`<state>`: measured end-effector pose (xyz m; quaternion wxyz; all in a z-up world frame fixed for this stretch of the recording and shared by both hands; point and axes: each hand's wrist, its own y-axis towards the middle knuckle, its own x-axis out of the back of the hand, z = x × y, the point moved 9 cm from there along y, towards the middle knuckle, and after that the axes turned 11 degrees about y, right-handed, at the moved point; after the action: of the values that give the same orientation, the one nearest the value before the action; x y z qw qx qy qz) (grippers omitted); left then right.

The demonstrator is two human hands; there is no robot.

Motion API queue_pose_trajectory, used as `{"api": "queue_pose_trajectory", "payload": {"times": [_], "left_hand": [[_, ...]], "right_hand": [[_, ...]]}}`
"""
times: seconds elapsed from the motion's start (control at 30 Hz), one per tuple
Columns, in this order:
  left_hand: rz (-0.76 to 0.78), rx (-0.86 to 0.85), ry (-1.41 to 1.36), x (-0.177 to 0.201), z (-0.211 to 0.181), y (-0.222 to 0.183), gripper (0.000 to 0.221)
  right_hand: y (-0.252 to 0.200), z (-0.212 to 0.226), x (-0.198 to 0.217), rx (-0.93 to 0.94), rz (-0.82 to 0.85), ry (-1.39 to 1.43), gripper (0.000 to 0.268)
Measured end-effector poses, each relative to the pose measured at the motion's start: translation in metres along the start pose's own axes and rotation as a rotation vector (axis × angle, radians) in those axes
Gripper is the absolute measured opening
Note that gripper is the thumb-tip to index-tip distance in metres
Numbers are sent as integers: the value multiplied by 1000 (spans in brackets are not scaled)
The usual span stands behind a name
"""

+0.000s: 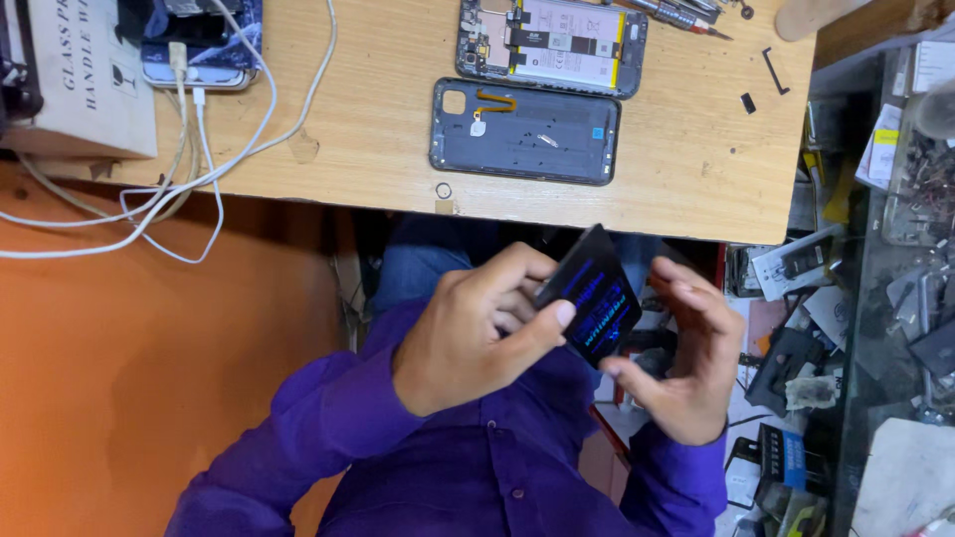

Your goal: The person unpacks a new screen protector and places it on a disassembled smartphone. They then connect a charging cable to another smartphone, remove its back cover, and use a screwdriver to unscrew internal components. The person handles multiple phone parts and tools on a cluttered workbench.

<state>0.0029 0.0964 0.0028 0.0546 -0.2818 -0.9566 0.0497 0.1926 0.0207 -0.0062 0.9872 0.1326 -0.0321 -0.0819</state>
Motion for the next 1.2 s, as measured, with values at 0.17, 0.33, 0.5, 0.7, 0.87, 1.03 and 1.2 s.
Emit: {"api": "queue_pose_trajectory", "payload": {"times": [0.17, 0.33, 0.5, 0.7, 0.87, 1.03, 1.2], "left_hand": [[94, -117, 138, -23, -19, 7, 31], [-158, -625, 896, 11, -63, 18, 36], [-348, -722, 1505, 41, -34, 33, 25], [-336, -696, 1569, 50, -28, 16, 20], [-325, -632, 1565, 67, -30, -5, 20], [-348, -572, 1561, 91, -27, -15, 22], [-378, -560, 1588, 106, -26, -7, 21]], "right_hand": [[0, 3, -5, -50, 64, -249, 109], [25, -4, 19, -69, 96, 57, 99], [95, -4, 31, -101, 270, 50, 81], [174, -22, -4, -176, 597, -127, 72], [198, -38, -31, -22, 773, -427, 71], [190, -51, -13, -175, 691, -593, 82], [166, -34, 9, -146, 671, -639, 84]]}}
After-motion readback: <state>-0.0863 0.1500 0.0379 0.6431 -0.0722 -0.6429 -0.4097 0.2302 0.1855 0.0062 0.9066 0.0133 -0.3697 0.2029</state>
